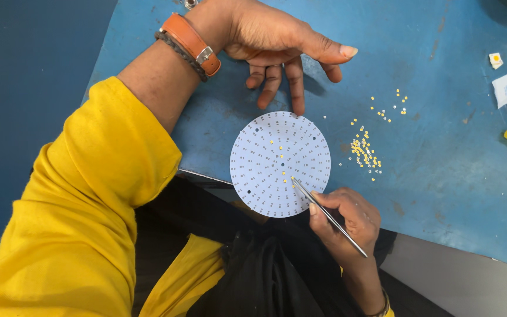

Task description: The person uses tweezers to pick up small yellow components from a blue table and places them into holes on a circular white board. The person rotates the board and continues placing components one by one.

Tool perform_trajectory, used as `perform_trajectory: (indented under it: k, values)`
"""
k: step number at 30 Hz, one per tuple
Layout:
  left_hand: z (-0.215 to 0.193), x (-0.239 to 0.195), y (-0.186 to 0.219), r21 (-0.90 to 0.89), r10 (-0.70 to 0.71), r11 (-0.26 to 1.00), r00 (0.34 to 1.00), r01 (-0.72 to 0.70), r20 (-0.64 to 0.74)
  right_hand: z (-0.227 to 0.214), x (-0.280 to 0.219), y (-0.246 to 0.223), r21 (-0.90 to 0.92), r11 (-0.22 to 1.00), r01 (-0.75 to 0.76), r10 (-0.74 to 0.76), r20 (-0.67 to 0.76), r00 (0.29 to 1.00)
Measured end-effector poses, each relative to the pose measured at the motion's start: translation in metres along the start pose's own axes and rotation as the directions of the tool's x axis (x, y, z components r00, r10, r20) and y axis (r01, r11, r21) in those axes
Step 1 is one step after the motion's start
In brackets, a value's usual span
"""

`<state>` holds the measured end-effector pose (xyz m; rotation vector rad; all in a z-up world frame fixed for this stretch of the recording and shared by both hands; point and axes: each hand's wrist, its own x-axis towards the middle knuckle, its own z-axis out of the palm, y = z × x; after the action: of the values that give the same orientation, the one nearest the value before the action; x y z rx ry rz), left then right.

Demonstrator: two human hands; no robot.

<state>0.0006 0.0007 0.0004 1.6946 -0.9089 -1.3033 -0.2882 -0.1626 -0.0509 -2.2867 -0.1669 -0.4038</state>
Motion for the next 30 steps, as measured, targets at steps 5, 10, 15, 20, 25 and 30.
perform_trajectory:
  k: [5,10,15,20,25,30]
  values:
    - [-0.003,0.004,-0.004,-0.016,0.044,0.999,0.996,-0.043,0.073,-0.01,-0.004,0.004,0.003,1.0,0.013,-0.013,-0.026,1.0]
    - [-0.01,0.009,-0.01,-0.006,0.052,0.999,0.993,-0.052,0.105,-0.041,-0.019,0.032,0.086,0.95,-0.3,0.312,-0.269,0.911]
    - [-0.011,0.009,-0.012,-0.02,0.041,0.999,0.994,-0.039,0.106,-0.053,-0.03,0.052,0.078,0.952,-0.296,0.306,-0.291,0.907]
    - [-0.013,0.01,-0.011,-0.077,0.084,0.994,0.985,-0.073,0.148,-0.05,-0.028,0.052,0.048,0.965,-0.257,0.261,-0.266,0.928]
    - [-0.011,0.007,-0.008,-0.066,0.088,0.995,0.988,-0.08,0.128,-0.049,-0.022,0.047,-0.048,0.967,-0.248,0.229,-0.256,0.939]
    - [-0.01,0.007,-0.008,-0.047,0.102,0.994,0.989,-0.097,0.112,-0.052,-0.022,0.047,0.009,0.96,-0.28,0.271,-0.282,0.92]
